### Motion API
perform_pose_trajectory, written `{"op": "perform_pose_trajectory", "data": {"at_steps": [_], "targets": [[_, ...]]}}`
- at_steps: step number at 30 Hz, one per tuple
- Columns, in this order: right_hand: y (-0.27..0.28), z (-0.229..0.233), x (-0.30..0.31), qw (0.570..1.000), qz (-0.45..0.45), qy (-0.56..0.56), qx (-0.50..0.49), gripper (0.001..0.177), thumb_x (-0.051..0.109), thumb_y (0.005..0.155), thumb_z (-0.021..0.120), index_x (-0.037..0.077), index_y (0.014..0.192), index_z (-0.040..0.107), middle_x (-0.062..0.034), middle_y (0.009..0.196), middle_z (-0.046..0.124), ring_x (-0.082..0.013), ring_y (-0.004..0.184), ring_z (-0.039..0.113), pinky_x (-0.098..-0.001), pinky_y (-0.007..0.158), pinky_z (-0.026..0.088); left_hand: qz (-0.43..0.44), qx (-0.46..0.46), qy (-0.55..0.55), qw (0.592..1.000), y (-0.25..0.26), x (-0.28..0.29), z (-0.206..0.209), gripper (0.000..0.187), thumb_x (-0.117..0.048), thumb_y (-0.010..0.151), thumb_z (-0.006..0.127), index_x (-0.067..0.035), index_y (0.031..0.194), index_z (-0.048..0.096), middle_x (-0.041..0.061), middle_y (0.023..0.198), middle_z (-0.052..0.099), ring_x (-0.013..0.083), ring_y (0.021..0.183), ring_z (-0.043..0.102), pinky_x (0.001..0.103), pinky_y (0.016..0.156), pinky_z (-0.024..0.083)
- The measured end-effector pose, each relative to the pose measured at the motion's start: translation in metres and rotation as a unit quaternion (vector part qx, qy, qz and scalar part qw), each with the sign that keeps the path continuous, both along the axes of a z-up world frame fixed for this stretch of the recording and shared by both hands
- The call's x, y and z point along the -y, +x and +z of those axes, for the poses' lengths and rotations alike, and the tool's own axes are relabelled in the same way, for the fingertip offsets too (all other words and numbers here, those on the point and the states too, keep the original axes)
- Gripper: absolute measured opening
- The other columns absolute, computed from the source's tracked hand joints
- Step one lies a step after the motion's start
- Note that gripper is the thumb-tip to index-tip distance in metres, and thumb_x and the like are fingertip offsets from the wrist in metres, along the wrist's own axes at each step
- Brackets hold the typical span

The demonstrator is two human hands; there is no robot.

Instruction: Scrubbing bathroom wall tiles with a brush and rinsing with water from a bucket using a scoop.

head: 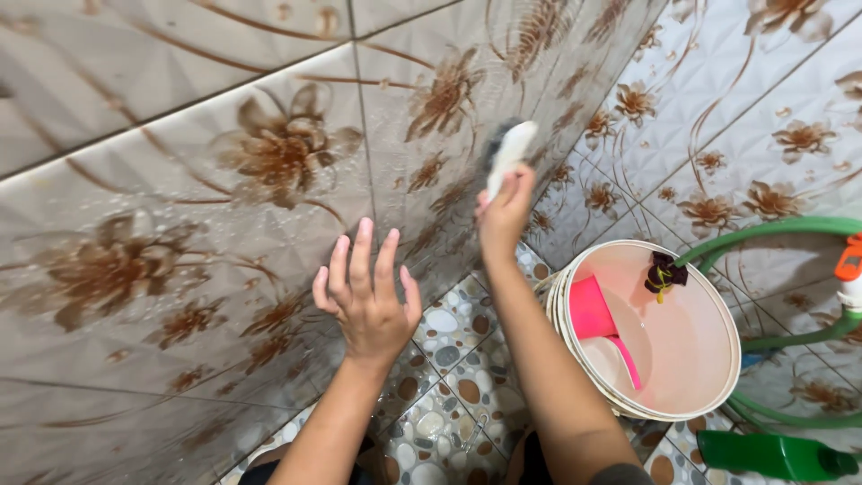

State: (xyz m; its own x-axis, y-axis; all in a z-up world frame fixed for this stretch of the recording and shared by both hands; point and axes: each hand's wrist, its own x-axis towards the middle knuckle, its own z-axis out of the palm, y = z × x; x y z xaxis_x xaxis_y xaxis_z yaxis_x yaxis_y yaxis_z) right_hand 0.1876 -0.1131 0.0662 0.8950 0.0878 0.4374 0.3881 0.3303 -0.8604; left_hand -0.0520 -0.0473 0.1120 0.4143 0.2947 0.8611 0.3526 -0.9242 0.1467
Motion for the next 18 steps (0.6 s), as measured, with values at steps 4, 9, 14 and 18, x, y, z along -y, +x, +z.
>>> {"op": "perform_pose_trajectory", "data": {"at_steps": [4,9,14,18], "targets": [[-0.03,0.043,-0.013,0.996,0.026,0.029,-0.076,0.017,0.029,0.115,0.042,0.015,0.122,0.047,-0.003,0.068,0.051,-0.0085,0.047,0.044,-0.0237,0.039,0.034,-0.003,-0.006,-0.003,1.0,-0.01,0.006,-0.003,0.051,-0.022,0.093,0.07,-0.017,0.144,0.063,0.007,0.158,0.049,0.0279,0.144,0.039,0.047,0.118,0.022],[-0.067,0.015,-0.019,0.976,-0.075,-0.106,0.172,0.024,0.014,0.109,0.047,0.011,0.133,0.047,-0.0068,0.089,0.064,-0.0122,0.065,0.065,-0.0271,0.056,0.054,-0.06,-0.009,-0.001,0.998,-0.014,0.01,-0.009,0.052,-0.019,0.089,0.071,-0.019,0.141,0.065,0.006,0.157,0.049,0.026,0.141,0.041,0.045,0.115,0.026],[-0.05,-0.046,0.023,0.984,-0.05,-0.149,0.083,0.014,0.015,0.112,0.051,0.009,0.124,0.048,-0.009,0.085,0.065,-0.0123,0.066,0.063,-0.0277,0.056,0.052,-0.138,-0.016,-0.055,0.989,-0.009,0.017,-0.005,0.048,-0.013,0.084,0.071,-0.018,0.132,0.068,0.004,0.15,0.054,0.0265,0.135,0.047,0.045,0.11,0.033],[-0.06,-0.065,0.056,0.985,-0.006,-0.141,-0.095,0.018,0.017,0.11,0.053,0.006,0.113,0.038,-0.0125,0.07,0.06,-0.0139,0.05,0.051,-0.0292,0.044,0.038,-0.208,-0.046,-0.211,0.954,0.007,0.024,-0.015,0.038,-0.01,0.083,0.07,-0.015,0.121,0.07,0.004,0.131,0.064,0.0268,0.123,0.057,0.043,0.102,0.042]]}}
